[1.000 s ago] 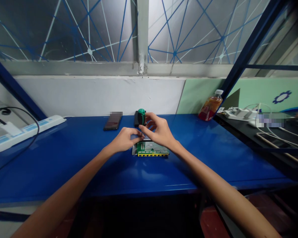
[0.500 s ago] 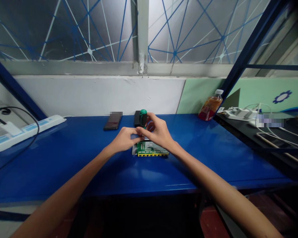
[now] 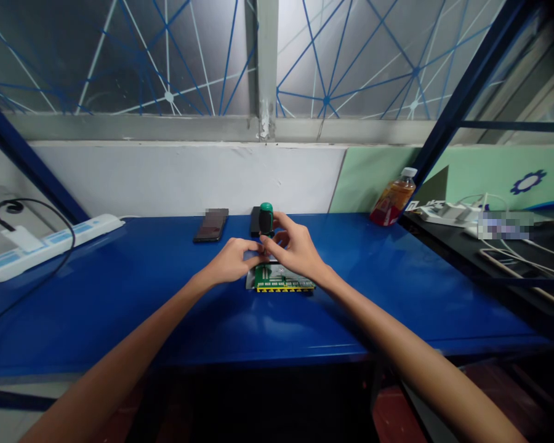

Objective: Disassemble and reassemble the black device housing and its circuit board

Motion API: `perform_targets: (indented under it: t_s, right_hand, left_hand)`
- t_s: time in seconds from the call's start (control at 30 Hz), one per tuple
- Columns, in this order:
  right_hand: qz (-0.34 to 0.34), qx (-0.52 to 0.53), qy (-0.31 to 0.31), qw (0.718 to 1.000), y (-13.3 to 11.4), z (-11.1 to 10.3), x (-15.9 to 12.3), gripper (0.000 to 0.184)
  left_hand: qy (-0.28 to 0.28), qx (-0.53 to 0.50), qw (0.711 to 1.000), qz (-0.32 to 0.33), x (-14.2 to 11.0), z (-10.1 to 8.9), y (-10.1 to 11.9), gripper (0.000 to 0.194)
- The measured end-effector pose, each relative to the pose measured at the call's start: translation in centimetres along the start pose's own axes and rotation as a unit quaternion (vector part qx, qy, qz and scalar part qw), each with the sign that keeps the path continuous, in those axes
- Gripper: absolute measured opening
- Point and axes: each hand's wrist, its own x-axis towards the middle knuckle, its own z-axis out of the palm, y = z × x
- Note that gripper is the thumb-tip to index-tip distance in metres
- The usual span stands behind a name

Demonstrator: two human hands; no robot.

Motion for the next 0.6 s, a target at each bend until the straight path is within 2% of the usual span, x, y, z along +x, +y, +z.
perform_targets:
  t_s: [0.23, 0.37, 0.6]
  right_hand:
    - [0.016, -0.004, 0.018, 1.000, 0.35, 0.09, -0.03, 0.045]
    - [0.020, -0.016, 0.014, 1.000, 0.19, 0.09, -0.12, 0.042]
    - [0.012, 0.001, -0.009, 1.000, 0.01, -0.03, -0.14, 0.033]
  left_hand:
    - [0.058, -0.022, 0.998, -0.013, -0.06, 0.04, 0.46, 0.021]
    - [0.052, -0.038, 0.998, -0.020, 0.00, 0.15, 0.28, 0.021]
    - [0.021, -0.035, 0.999, 0.005, -0.03, -0.02, 0.29, 0.023]
